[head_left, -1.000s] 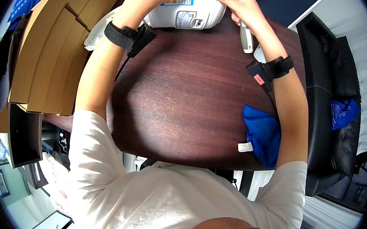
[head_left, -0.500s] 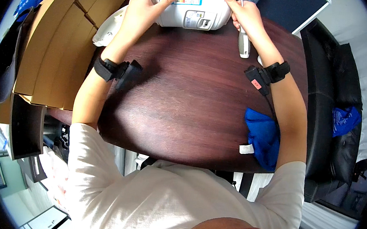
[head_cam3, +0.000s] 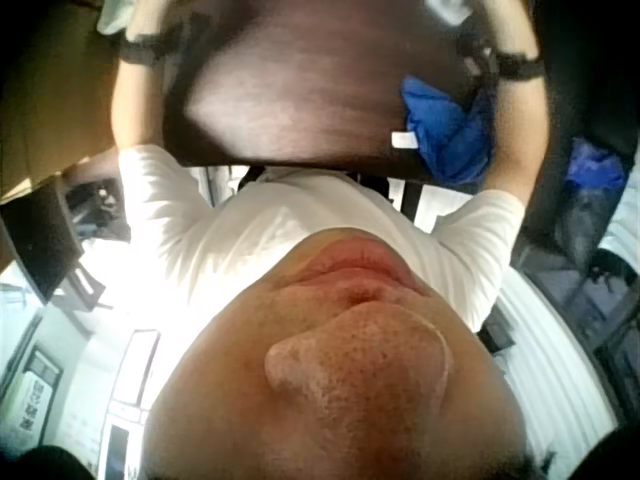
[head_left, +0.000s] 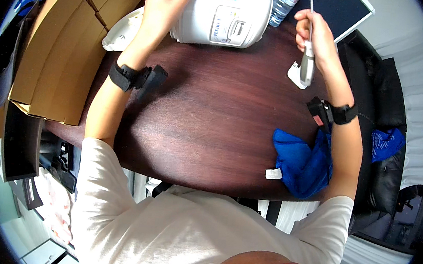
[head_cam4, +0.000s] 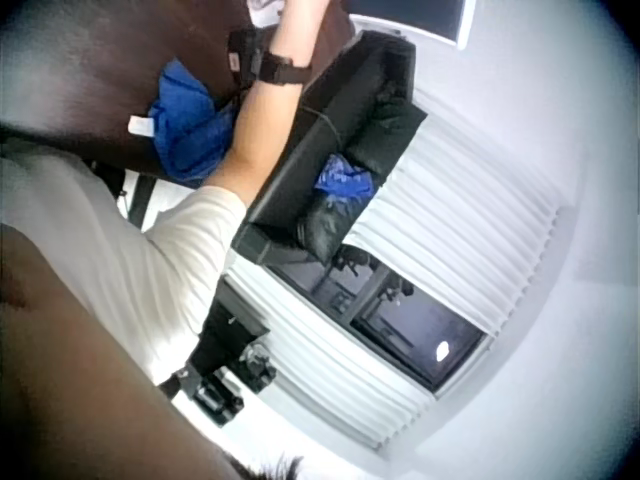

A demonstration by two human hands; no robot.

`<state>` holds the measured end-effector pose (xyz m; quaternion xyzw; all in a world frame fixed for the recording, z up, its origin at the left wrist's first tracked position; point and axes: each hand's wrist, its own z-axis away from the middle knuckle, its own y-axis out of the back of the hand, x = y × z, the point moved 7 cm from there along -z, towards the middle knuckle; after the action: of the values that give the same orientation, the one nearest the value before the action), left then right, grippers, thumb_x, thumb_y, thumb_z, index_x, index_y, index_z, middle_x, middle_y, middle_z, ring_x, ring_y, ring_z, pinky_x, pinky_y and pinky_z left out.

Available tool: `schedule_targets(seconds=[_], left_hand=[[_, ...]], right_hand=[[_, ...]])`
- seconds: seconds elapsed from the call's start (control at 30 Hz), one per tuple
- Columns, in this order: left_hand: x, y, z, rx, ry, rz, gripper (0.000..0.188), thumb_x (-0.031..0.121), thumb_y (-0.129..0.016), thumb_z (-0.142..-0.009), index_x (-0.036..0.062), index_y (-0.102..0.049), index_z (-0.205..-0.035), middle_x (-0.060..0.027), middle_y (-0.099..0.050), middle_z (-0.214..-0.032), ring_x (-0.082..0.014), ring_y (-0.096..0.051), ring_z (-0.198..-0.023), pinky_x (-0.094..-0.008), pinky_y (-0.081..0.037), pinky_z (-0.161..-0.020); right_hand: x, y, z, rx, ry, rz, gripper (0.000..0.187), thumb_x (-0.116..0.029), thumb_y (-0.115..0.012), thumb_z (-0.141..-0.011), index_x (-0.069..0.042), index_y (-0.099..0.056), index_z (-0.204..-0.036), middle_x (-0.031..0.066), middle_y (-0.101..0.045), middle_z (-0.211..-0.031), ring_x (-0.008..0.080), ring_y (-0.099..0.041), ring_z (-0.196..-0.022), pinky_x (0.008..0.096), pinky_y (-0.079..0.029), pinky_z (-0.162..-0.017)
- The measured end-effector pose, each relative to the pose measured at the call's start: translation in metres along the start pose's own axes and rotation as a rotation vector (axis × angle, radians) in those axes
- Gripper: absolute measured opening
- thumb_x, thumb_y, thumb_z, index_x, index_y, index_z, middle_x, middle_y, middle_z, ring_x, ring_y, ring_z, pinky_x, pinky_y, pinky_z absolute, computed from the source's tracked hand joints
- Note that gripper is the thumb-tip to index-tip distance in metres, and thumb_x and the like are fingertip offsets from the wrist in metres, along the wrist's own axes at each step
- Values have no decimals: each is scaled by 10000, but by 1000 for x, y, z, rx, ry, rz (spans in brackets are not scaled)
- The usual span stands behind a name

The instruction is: The person uses a screwdriver to remove screws from the base of a white rice cooker. They then pry open the casing and remove the bottom cover, exposing the internal components.

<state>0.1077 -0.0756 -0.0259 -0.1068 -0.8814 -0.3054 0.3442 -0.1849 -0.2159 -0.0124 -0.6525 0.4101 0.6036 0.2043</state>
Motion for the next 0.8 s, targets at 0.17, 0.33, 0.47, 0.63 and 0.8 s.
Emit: schedule_targets(seconds=[0.17,0.33,0.47,0.63,0.8], left_hand=[[32,10,29,-4,-16,2,739,512,-754,-797,-135,-553,-1094,-201,-640,-951,-222,-649,-840,-329,-535,-739],[40,18,35,66,-238,-162,732,465,-743,-820,-111,-503,-1202,-266,-533,-1167,-328,-532,-1122,-392,-468,-930],[78,25,39,106,-563,-426,613,359,-719,-841,55,-503,-1328,-216,-480,-1314,-412,-377,-1299,-486,-353,-1078],[126,8,70,-98,-604,-357,368,260,-689,-859,64,-619,-1163,-174,-537,-1305,-373,-458,-1259,-473,-392,-1029],[121,-48,144,-881,-196,262,413,395,-655,-915,-8,-638,-1007,-95,-664,-784,-208,-642,-666,-332,-508,-612]], right_hand=[[16,-14,46,-127,-232,-186,427,-406,-339,-1054,-41,-555,-1001,-20,-481,-646,88,-559,-543,256,-494,-477],[47,-60,87,-242,-476,-372,474,-450,-341,-1045,-29,-559,-1031,3,-495,-627,88,-499,-486,237,-434,-436],[60,-78,100,-224,-583,-703,364,-333,-413,-1044,8,-532,-1084,16,-468,-743,101,-495,-592,250,-435,-490],[46,-68,102,-70,-379,-685,272,-142,-518,-990,45,-508,-1188,87,-529,-926,161,-554,-849,312,-498,-716],[28,-56,103,-24,-135,-724,342,-122,-507,-998,69,-472,-1280,102,-546,-1030,187,-577,-930,320,-506,-815]])
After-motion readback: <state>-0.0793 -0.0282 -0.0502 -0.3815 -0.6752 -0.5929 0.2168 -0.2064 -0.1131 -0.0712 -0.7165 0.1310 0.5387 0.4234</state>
